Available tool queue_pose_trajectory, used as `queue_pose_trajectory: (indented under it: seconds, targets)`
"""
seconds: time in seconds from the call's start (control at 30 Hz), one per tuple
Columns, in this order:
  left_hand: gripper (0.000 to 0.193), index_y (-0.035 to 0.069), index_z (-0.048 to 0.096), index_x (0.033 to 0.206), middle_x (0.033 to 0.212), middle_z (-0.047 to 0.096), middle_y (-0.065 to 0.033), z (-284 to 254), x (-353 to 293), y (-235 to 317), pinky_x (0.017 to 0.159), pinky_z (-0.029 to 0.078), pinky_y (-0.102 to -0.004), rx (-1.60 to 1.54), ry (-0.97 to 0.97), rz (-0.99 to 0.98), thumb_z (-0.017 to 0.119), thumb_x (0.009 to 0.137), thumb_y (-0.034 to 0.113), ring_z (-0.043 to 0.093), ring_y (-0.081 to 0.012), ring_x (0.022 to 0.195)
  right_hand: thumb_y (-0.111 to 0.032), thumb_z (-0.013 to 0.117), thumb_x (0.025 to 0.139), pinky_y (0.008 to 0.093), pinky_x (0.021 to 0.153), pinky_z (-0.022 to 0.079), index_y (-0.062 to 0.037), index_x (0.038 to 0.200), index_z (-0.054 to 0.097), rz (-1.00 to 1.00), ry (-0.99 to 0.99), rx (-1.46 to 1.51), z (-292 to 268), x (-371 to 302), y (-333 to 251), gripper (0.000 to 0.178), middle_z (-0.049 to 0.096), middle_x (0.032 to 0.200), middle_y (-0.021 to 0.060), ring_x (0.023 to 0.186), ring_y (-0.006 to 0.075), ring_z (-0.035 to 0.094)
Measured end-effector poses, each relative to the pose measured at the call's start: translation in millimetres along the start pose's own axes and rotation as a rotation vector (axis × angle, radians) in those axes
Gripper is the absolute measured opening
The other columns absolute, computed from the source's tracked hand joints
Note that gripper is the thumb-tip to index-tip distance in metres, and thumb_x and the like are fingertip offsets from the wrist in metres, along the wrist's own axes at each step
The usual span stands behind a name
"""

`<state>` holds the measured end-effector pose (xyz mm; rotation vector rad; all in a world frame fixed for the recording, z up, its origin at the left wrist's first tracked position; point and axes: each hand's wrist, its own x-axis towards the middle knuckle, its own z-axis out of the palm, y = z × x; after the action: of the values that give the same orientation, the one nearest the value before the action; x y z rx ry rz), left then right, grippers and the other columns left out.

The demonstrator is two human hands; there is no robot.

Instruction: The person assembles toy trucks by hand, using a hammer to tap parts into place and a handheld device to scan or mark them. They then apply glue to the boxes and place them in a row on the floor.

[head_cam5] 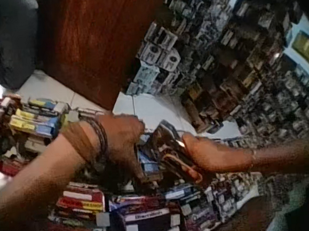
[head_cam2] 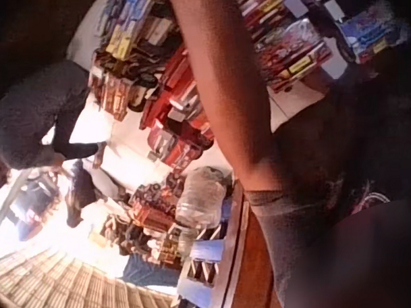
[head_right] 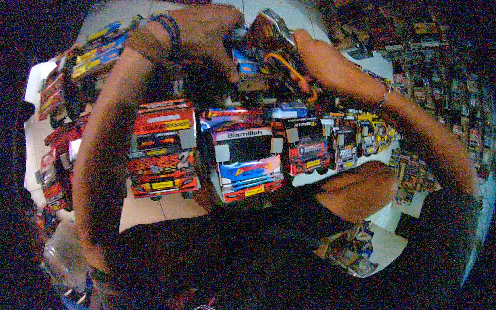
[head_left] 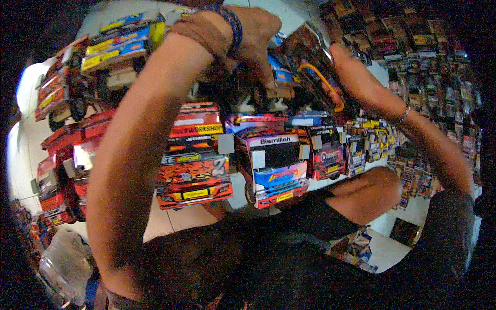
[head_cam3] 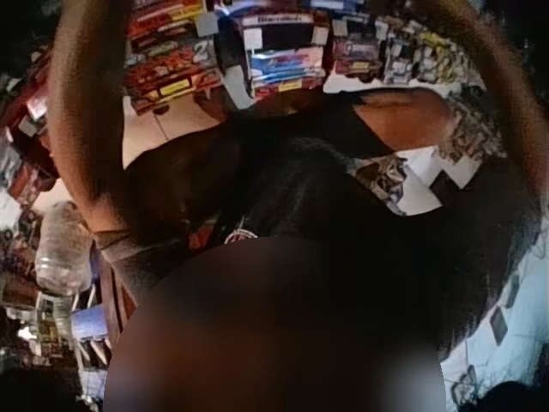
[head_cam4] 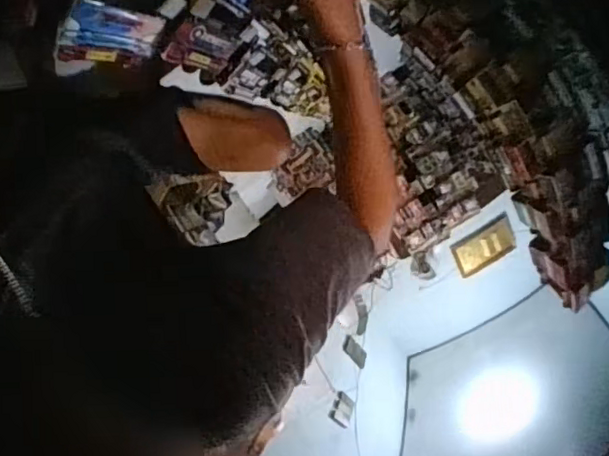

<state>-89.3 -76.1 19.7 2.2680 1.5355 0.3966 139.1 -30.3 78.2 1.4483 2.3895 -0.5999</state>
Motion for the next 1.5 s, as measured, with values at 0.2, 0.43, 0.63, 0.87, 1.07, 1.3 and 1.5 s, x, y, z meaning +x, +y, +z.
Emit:
queue_pose_trajectory:
  seconds: [0.2, 0.43, 0.63, 0.87, 1.07, 1.3, 1.5]
  targets:
    - [0.090, 0.002, 0.064, 0.117, 0.116, 0.070, -0.0172, -5.4, 0.5, 12.6, 0.096, 0.046, -0.0630, 0.119, -0.099, -0.109, 0.092, 0.049, 0.054, 0.066, -0.0363, 0.111, -0.042, 0.025, 0.105, 0.0318, 0.059, 0.052, -0.0029, 0.114, 0.055, 0.054, -0.199, 0.482, -12.7, -20.7, 12.9, 0.050, 0.066, 0.079, 0.0107, 0.061, 0.0181, 0.064]
    - [0.110, 0.010, 0.050, 0.141, 0.135, 0.058, -0.0187, -21.1, -17.8, 25.4, 0.109, 0.031, -0.0665, 0.204, -0.101, -0.144, 0.085, 0.053, 0.065, 0.053, -0.0372, 0.129, -0.051, 0.025, 0.104, 0.0332, 0.066, 0.055, -0.0001, 0.103, 0.063, 0.204, -0.260, 0.857, -51.7, -67.2, 48.8, 0.063, 0.070, 0.079, 0.0115, 0.063, 0.0194, 0.066]
    - [0.074, 0.008, 0.057, 0.134, 0.123, 0.066, -0.0177, -49.2, -51.5, 40.9, 0.099, 0.042, -0.0622, -0.043, 0.138, 0.053, 0.078, 0.076, 0.049, 0.059, -0.0376, 0.120, -0.041, 0.023, 0.108, 0.0308, 0.068, 0.055, -0.0046, 0.124, 0.056, 0.098, -0.129, 0.493, -34.7, -96.8, 63.6, 0.052, 0.069, 0.082, 0.0097, 0.064, 0.0181, 0.066]
    - [0.086, 0.002, 0.056, 0.133, 0.126, 0.063, -0.0146, 6.4, -147.0, 112.4, 0.118, 0.009, -0.0672, 0.150, -0.010, 0.077, 0.066, 0.078, 0.067, 0.054, -0.0293, 0.127, -0.049, 0.016, 0.107, 0.0353, 0.064, 0.053, -0.0080, 0.136, 0.044, 0.123, -0.392, 0.380, -0.1, -133.5, 39.1, 0.057, 0.067, 0.078, 0.0088, 0.065, 0.0189, 0.064]
    - [0.091, 0.003, 0.059, 0.130, 0.126, 0.064, -0.0075, 42.3, -170.0, 118.0, 0.115, 0.001, -0.0749, 0.112, 0.132, 0.013, 0.072, 0.067, 0.066, 0.047, -0.0258, 0.134, -0.025, 0.041, 0.100, 0.0426, 0.064, 0.053, -0.0105, 0.152, 0.023, -0.029, -0.514, 0.274, 36.1, -142.9, 9.9, 0.056, 0.067, 0.077, 0.0114, 0.067, 0.0293, 0.067]
    - [0.083, 0.003, 0.064, 0.123, 0.117, 0.067, -0.0032, 58.7, -175.5, 108.5, 0.112, 0.009, -0.0791, 0.072, 0.251, 0.036, 0.082, 0.057, 0.049, 0.050, -0.0220, 0.129, -0.018, 0.049, 0.096, 0.0452, 0.067, 0.053, -0.0086, 0.154, 0.019, -0.034, -0.609, 0.210, 47.5, -148.1, -8.6, 0.066, 0.067, 0.077, 0.0105, 0.072, 0.0319, 0.068]
    - [0.070, 0.001, 0.069, 0.116, 0.111, 0.067, -0.0044, 63.8, -175.0, 103.6, 0.113, 0.012, -0.0784, 0.017, 0.340, 0.054, 0.079, 0.063, 0.045, 0.049, -0.0216, 0.128, -0.016, 0.048, 0.096, 0.0443, 0.065, 0.054, -0.0054, 0.154, 0.017, -0.102, -0.610, 0.100, 43.8, -148.4, -23.8, 0.067, 0.067, 0.077, 0.0103, 0.070, 0.0322, 0.068]
